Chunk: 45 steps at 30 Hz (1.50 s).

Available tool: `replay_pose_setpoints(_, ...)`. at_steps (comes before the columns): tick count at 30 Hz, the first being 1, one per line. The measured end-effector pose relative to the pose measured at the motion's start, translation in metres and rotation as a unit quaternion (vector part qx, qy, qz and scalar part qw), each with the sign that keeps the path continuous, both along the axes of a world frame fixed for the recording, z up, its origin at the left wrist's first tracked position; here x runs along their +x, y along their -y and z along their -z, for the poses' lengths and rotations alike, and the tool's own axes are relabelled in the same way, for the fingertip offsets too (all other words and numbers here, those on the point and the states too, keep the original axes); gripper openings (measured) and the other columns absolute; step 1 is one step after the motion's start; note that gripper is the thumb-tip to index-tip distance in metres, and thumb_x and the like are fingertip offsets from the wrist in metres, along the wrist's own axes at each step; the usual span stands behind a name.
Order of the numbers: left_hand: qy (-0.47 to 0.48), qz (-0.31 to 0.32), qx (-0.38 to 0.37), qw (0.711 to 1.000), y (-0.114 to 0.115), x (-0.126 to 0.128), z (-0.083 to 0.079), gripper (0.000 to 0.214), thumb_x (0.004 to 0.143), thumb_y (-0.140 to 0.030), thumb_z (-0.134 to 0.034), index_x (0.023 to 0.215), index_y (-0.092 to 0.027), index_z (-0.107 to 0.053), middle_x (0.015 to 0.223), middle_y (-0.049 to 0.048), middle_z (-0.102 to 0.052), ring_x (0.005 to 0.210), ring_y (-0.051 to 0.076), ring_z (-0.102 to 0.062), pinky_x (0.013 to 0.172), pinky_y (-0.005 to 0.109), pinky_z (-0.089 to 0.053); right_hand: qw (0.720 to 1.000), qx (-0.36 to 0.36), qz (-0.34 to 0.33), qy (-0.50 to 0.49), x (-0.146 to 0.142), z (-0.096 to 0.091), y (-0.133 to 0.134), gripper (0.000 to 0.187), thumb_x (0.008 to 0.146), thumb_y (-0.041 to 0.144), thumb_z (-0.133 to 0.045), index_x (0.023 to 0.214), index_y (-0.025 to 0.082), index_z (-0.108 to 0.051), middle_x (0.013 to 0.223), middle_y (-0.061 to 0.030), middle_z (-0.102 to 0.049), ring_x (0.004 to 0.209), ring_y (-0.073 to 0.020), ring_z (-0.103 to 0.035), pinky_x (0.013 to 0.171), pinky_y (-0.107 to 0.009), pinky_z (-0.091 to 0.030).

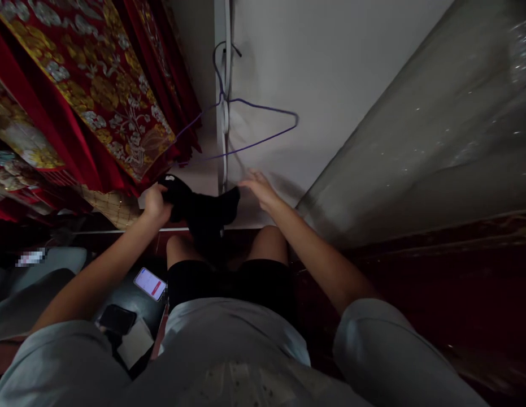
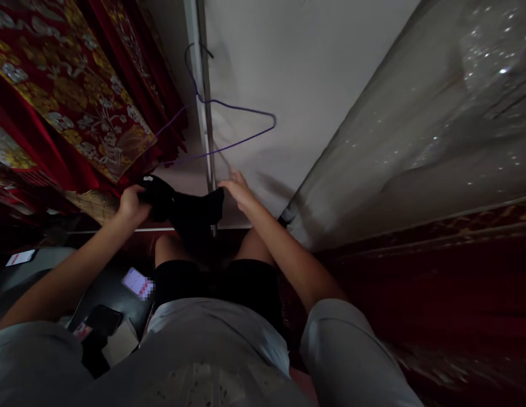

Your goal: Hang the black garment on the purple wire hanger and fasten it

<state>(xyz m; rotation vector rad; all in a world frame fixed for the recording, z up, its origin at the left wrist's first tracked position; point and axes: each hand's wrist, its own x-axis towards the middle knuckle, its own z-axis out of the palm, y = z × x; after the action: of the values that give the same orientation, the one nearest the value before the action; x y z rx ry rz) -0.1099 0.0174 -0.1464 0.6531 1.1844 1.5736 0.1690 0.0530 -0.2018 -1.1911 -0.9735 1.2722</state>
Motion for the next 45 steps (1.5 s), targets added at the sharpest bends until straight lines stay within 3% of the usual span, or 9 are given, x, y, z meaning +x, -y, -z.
replay_pose_setpoints(5, -0.267, 0.103, 0.119, 0.951, 0.056, 0.048, -0.004, 0.014, 0.075, -0.021, -0.065, 0.088, -0.019, -0.063, 0.088, 0.005, -0.062, 0.088, 0.021, -0.061, 0.081, 0.033, -0.054, 0.947, -0.048, -0.316, 0.023, -0.044, -0.021, 0.028, 0.036, 0.087, 0.056, -0.067, 0.086, 0.02, -0.072, 0.092, -0.0081, -0.075, 0.093, -0.0225, -0.069, 0.097, -0.038, -0.053)
replay_pose_setpoints(10, -0.571, 0.153, 0.295, 0.751, 0.074, 0.069, -0.039, 0.039, 0.092, -0.051, -0.063, 0.115, -0.02, -0.067, 0.136, 0.0147, -0.056, 0.133, 0.033, -0.046, 0.119, 0.049, -0.034, 0.961, 0.014, -0.254, -0.108, -0.055, -0.05, 0.044, 0.051, 0.087, 0.073, -0.057, 0.091, 0.024, -0.071, 0.078, -0.0032, -0.071, 0.089, -0.0226, -0.068, 0.082, -0.034, -0.057)
replay_pose_setpoints(17, -0.464, 0.379, 0.159, 0.785, 0.025, 0.054, 0.003, 0.081, 0.099, -0.077, -0.013, 0.12, -0.022, -0.068, 0.12, 0.011, -0.069, 0.119, 0.028, -0.059, 0.105, 0.038, -0.045, 0.913, 0.09, -0.373, 0.137, -0.017, -0.092, 0.058, 0.03, 0.06, 0.04, -0.086, 0.068, 0.021, -0.064, 0.063, 0.0009, -0.061, 0.063, -0.0168, -0.056, 0.059, -0.028, -0.047)
replay_pose_setpoints(21, -0.53, 0.511, 0.027, 0.676, 0.009, 0.042, 0.037, 0.068, 0.09, -0.079, -0.046, 0.077, -0.018, -0.071, 0.079, 0.0095, -0.07, 0.079, 0.026, -0.063, 0.076, 0.034, -0.047, 0.888, 0.21, -0.221, 0.345, 0.01, -0.102, 0.049, 0.021, 0.056, 0.002, -0.07, 0.058, 0.02, -0.059, 0.056, 0.0039, -0.052, 0.063, -0.0132, -0.047, 0.063, -0.025, -0.04)
replay_pose_setpoints(26, -0.693, 0.428, -0.017, 0.579, -0.014, 0.003, 0.03, 0.042, 0.076, -0.058, -0.073, 0.064, -0.018, -0.066, 0.066, 0.006, -0.065, 0.067, 0.021, -0.06, 0.066, 0.031, -0.039, 0.973, 0.198, -0.008, 0.117, 0.028, -0.095, 0.001, 0.031, 0.062, -0.002, -0.065, 0.081, 0.023, -0.066, 0.074, 0.0018, -0.063, 0.09, -0.0185, -0.063, 0.087, -0.028, -0.051)
replay_pose_setpoints(29, -0.68, 0.416, -0.039, 0.602, -0.017, -0.011, 0.014, 0.039, 0.071, -0.05, -0.077, 0.057, -0.018, -0.06, 0.058, 0.0033, -0.06, 0.058, 0.017, -0.054, 0.06, 0.029, -0.037, 0.978, 0.192, -0.013, 0.087, 0.021, -0.077, -0.034, 0.025, 0.069, 0.005, -0.067, 0.085, 0.025, -0.065, 0.086, 0.0007, -0.068, 0.104, -0.0194, -0.064, 0.093, -0.03, -0.054)
replay_pose_setpoints(36, -0.295, 0.487, -0.079, 0.818, 0.026, 0.011, 0.01, 0.035, 0.065, -0.047, -0.079, 0.079, -0.017, -0.069, 0.077, 0.005, -0.071, 0.073, 0.021, -0.066, 0.071, 0.032, -0.05, 0.977, 0.146, 0.095, 0.125, 0.043, -0.056, -0.051, 0.03, 0.07, 0.0, -0.064, 0.06, 0.024, -0.049, 0.06, 0.0021, -0.05, 0.089, -0.0184, -0.062, 0.083, -0.026, -0.054)
replay_pose_setpoints(42, -0.372, 0.622, -0.087, 0.684, 0.031, 0.054, 0.015, 0.058, 0.069, -0.048, -0.086, 0.117, -0.017, -0.072, 0.128, 0.0106, -0.073, 0.122, 0.031, -0.066, 0.104, 0.038, -0.05, 0.967, 0.235, -0.037, 0.092, 0.026, -0.07, -0.032, 0.044, 0.066, 0.003, -0.066, 0.099, 0.031, -0.068, 0.097, 0.0043, -0.072, 0.109, -0.0185, -0.065, 0.098, -0.031, -0.054)
replay_pose_setpoints(45, -0.367, 0.622, -0.05, 0.69, 0.031, 0.072, 0.018, 0.063, 0.065, -0.041, -0.088, 0.119, -0.015, -0.071, 0.13, 0.0141, -0.072, 0.122, 0.034, -0.065, 0.106, 0.043, -0.05, 0.966, 0.213, -0.07, 0.132, 0.004, -0.056, -0.047, 0.041, 0.07, 0.01, -0.07, 0.105, 0.031, -0.067, 0.101, 0.004, -0.073, 0.112, -0.0201, -0.065, 0.106, -0.036, -0.05)
